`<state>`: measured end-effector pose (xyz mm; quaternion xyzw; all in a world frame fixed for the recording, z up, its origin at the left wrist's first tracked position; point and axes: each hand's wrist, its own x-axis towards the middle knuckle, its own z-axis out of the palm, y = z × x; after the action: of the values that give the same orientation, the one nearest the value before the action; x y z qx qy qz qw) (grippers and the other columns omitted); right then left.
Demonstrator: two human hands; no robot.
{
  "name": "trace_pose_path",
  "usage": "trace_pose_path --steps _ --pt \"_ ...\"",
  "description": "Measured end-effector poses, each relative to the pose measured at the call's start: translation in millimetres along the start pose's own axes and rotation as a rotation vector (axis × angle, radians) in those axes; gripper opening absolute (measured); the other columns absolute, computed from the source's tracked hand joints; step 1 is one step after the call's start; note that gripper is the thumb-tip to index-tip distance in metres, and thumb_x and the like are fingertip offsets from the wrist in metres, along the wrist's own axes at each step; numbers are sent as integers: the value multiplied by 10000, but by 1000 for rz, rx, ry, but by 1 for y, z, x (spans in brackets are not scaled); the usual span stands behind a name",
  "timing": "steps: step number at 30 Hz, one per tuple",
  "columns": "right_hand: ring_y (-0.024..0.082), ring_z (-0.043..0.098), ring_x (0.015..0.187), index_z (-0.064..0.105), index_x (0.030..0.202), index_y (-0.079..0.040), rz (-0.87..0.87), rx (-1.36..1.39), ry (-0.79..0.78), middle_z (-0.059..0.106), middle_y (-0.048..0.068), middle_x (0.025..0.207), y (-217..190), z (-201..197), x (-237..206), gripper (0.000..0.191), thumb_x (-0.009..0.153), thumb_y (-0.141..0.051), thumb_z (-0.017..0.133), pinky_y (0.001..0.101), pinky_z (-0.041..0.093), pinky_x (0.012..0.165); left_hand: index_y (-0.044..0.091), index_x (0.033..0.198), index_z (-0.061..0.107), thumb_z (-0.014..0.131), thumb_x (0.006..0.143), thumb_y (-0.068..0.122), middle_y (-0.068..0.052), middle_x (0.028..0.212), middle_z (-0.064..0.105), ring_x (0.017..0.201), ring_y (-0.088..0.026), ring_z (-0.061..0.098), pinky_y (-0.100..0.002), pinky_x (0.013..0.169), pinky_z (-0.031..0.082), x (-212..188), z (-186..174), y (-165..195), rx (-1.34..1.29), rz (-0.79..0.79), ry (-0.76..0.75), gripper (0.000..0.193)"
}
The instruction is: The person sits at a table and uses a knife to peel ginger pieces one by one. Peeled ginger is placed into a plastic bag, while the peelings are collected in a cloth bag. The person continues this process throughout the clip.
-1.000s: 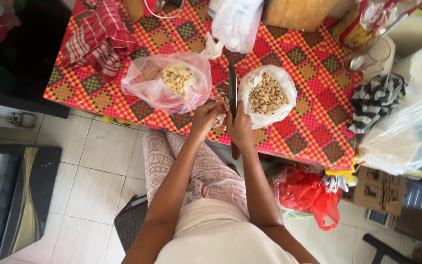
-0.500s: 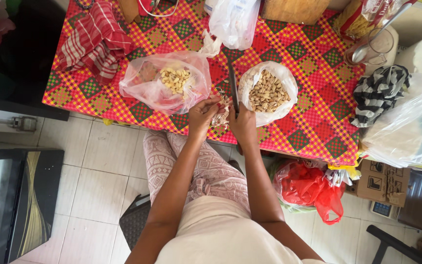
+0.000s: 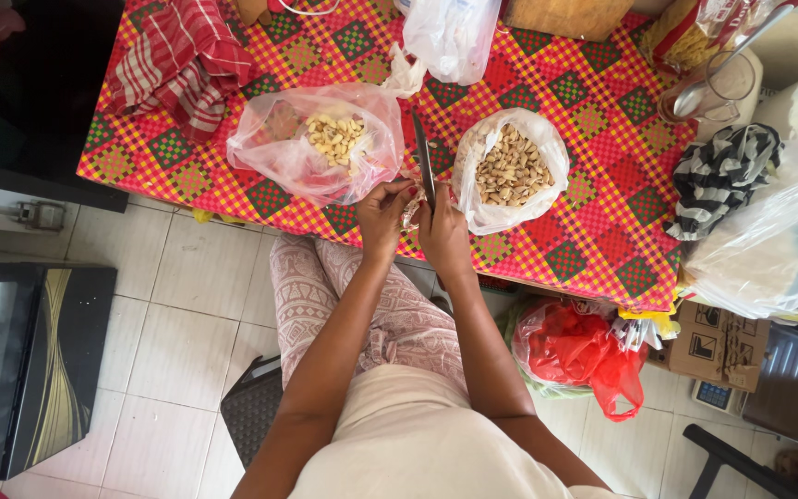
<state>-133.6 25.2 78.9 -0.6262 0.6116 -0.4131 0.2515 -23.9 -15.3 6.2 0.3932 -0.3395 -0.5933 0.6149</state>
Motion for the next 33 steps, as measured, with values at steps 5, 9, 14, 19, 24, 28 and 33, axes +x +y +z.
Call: trace_pose_path --steps 5,9,14,19,24,28,33 --pt "390 734 720 450 1283 33 -32 16 7 729 178 818 4 6 -3 288 1013 -28 531 474 560 605 -40 1011 719 710 974 15 -89 976 764 888 -99 709 -237 820 571 -2 3 -2 44 34 16 67" --pt "408 725 730 416 1329 58 -24 1 24 727 189 825 16 10 -6 346 1016 -31 536 488 551 607 -41 1019 727 713 974 18 -89 975 765 882 -98 704 -237 815 569 -4 7 -3 43 31 29 76" --pt "445 703 716 372 1397 108 -35 -52 62 701 237 815 41 26 -11 462 1013 -55 569 521 531 613 -46 1035 741 720 964 30 -81 964 765 859 -90 694 -230 793 562 -5 5 -3 68 6 37 106" --pt "491 669 718 310 1449 162 -106 -152 103 676 305 836 59 30 -11 573 1002 -65 588 550 514 622 -62 1031 748 742 957 14 -83 937 756 811 -88 676 -229 753 554 -5 7 -3 71 -47 23 107" --pt "494 679 757 341 1443 160 -21 -50 99 678 307 844 49 22 -8 546 994 -45 576 549 512 635 -51 1033 740 718 963 23 -74 943 762 814 -75 678 -219 722 549 -11 14 -2 91 7 19 104" --pt "491 689 793 402 1409 110 6 -17 115 685 303 891 38 14 -5 483 977 -14 578 541 521 646 -48 1030 734 719 961 19 -64 915 750 782 -68 661 -214 695 538 -12 21 1 130 45 9 98" --pt "488 690 800 402 1406 96 -43 -3 156 689 304 917 39 14 -4 504 943 7 577 538 532 653 -45 1028 736 727 965 -2 -47 888 726 756 -60 618 -211 672 504 -15 25 10 122 78 -28 76"
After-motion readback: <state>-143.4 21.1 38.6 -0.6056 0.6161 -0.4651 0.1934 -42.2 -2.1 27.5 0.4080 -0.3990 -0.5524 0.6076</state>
